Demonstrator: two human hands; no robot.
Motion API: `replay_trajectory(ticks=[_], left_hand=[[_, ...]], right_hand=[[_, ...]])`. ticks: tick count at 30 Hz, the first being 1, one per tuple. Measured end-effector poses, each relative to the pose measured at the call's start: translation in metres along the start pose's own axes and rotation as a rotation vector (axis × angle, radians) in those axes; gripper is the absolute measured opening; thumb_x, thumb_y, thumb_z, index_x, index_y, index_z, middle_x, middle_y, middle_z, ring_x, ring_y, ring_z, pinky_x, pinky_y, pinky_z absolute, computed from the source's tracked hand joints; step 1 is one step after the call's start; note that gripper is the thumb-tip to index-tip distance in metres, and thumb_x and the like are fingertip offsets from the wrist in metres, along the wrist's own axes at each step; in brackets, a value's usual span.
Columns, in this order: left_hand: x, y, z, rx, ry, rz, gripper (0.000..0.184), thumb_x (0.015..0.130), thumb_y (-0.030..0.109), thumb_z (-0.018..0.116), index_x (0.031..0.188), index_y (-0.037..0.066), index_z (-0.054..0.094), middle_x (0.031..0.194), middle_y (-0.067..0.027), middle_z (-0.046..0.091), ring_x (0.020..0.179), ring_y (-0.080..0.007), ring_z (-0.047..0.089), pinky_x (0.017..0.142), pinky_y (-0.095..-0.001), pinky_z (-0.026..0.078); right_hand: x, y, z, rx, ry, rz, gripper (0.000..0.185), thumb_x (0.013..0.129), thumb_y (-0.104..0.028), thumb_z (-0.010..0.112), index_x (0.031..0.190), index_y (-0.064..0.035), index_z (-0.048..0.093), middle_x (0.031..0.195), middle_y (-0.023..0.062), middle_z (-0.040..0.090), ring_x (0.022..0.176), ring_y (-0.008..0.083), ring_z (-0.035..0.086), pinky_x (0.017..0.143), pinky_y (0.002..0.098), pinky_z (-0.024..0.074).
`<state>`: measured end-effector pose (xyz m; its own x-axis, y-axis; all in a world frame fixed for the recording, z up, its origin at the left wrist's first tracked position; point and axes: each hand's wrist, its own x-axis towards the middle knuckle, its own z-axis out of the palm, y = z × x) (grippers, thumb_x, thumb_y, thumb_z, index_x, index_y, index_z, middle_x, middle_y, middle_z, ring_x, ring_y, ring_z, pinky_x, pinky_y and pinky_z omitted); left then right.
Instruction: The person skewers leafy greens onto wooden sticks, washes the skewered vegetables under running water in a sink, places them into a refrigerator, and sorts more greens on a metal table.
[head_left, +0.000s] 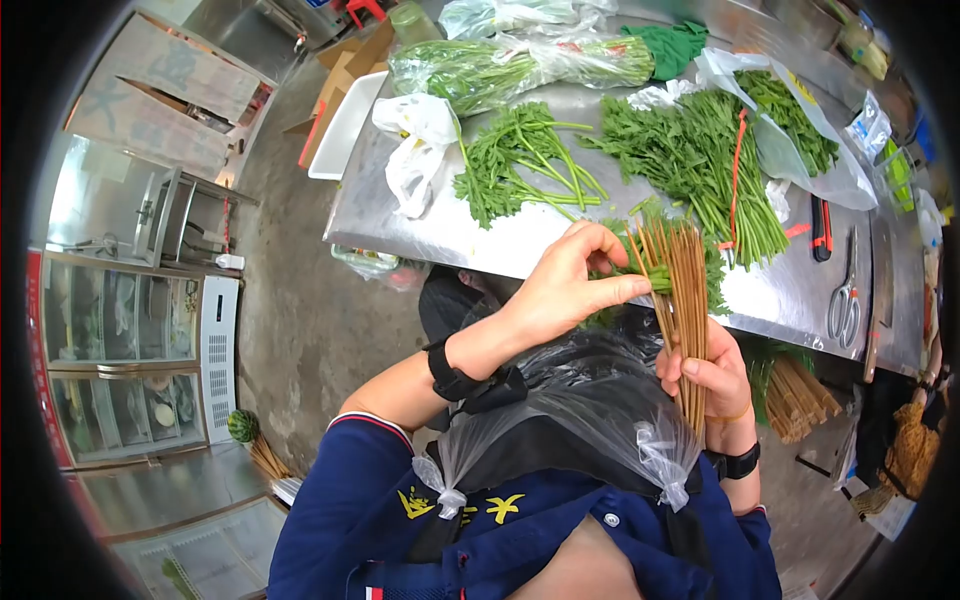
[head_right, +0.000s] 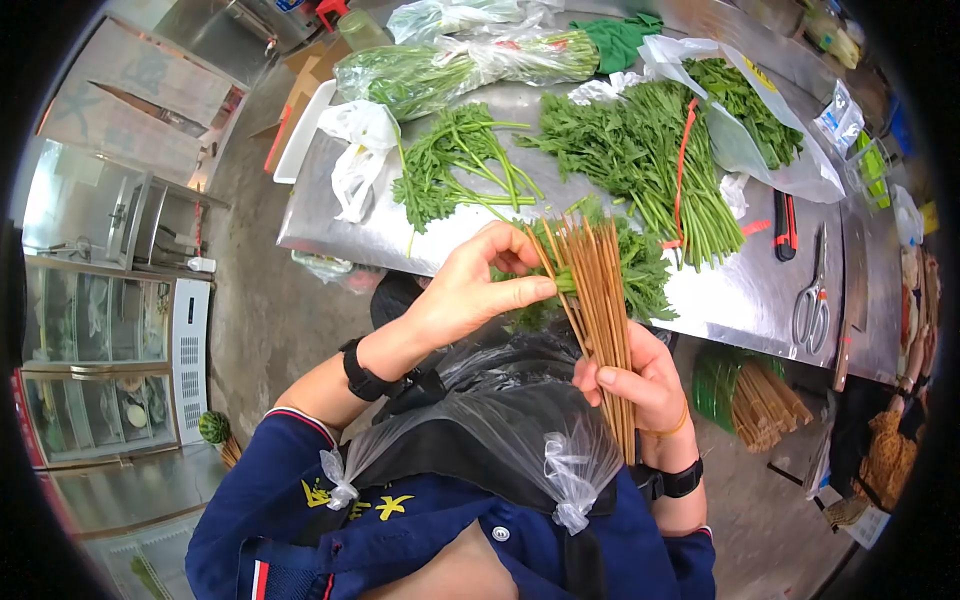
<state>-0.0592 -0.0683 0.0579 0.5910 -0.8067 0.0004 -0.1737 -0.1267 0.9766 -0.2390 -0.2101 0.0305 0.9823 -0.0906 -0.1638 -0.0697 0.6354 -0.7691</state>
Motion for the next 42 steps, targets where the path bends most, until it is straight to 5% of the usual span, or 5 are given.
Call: replay_trajectory(ticks=[4, 6, 13, 32, 42], left_hand=[[0.032, -0.032, -0.026, 0.053, 0.172, 0.083, 0.016, 0.079, 0.017, 0.062, 0.086, 0.003, 0.057, 0.08, -0.0024, 0.054, 0.076, -0.0102, 0.051, 0.071, -0.0258, 0.042], [0.058, -0.034, -0.047, 0.553, 0.29, 0.056, 0.011, 0.078, 0.011, 0.059, 0.087, 0.004, 0.06, 0.081, -0.0064, 0.055, 0.078, -0.0171, 0.054, 0.071, -0.0283, 0.043], [0.101, -0.078, -0.053, 1.073, 0.024, 0.375, 0.022, 0.069, 0.003, 0.056, 0.089, 0.01, 0.063, 0.087, -0.0093, 0.054, 0.083, -0.0286, 0.053, 0.073, -0.0361, 0.042], [0.094, -0.081, -0.055, 1.115, -0.044, 0.494, 0.016, 0.072, 0.01, 0.058, 0.087, 0.009, 0.062, 0.088, -0.0048, 0.058, 0.086, -0.0232, 0.054, 0.073, -0.0347, 0.041], [0.131, 0.007, -0.117, -0.254, 0.646, 0.561, 0.018, 0.081, 0.013, 0.061, 0.094, 0.002, 0.062, 0.089, -0.0044, 0.063, 0.081, -0.0103, 0.055, 0.075, -0.023, 0.042]], right_hand=[[-0.011, -0.009, 0.003, 0.091, 0.17, -0.119, 0.034, 0.068, -0.009, 0.058, 0.097, 0.0047, 0.048, 0.067, 0.0115, 0.057, 0.058, 0.0199, 0.052, 0.051, 0.0257, 0.0428], [-0.016, -0.012, 0.0, 0.112, 0.231, -0.133, 0.033, 0.066, -0.008, 0.059, 0.095, 0.0046, 0.049, 0.065, 0.0113, 0.056, 0.057, 0.0211, 0.051, 0.05, 0.0272, 0.0426], [-0.027, -0.016, -0.007, 0.112, 0.294, -0.211, 0.032, 0.064, -0.009, 0.06, 0.093, 0.0029, 0.05, 0.061, 0.0122, 0.056, 0.056, 0.0227, 0.052, 0.049, 0.03, 0.0426], [-0.025, -0.014, -0.001, 0.044, 0.251, -0.151, 0.036, 0.066, -0.009, 0.059, 0.098, 0.0062, 0.048, 0.065, 0.0122, 0.058, 0.057, 0.0192, 0.054, 0.053, 0.0273, 0.0454], [-0.023, -0.013, -0.003, 0.034, 0.192, -0.163, 0.036, 0.068, -0.008, 0.058, 0.099, 0.0065, 0.048, 0.067, 0.0119, 0.058, 0.06, 0.0192, 0.054, 0.055, 0.0273, 0.0455]])
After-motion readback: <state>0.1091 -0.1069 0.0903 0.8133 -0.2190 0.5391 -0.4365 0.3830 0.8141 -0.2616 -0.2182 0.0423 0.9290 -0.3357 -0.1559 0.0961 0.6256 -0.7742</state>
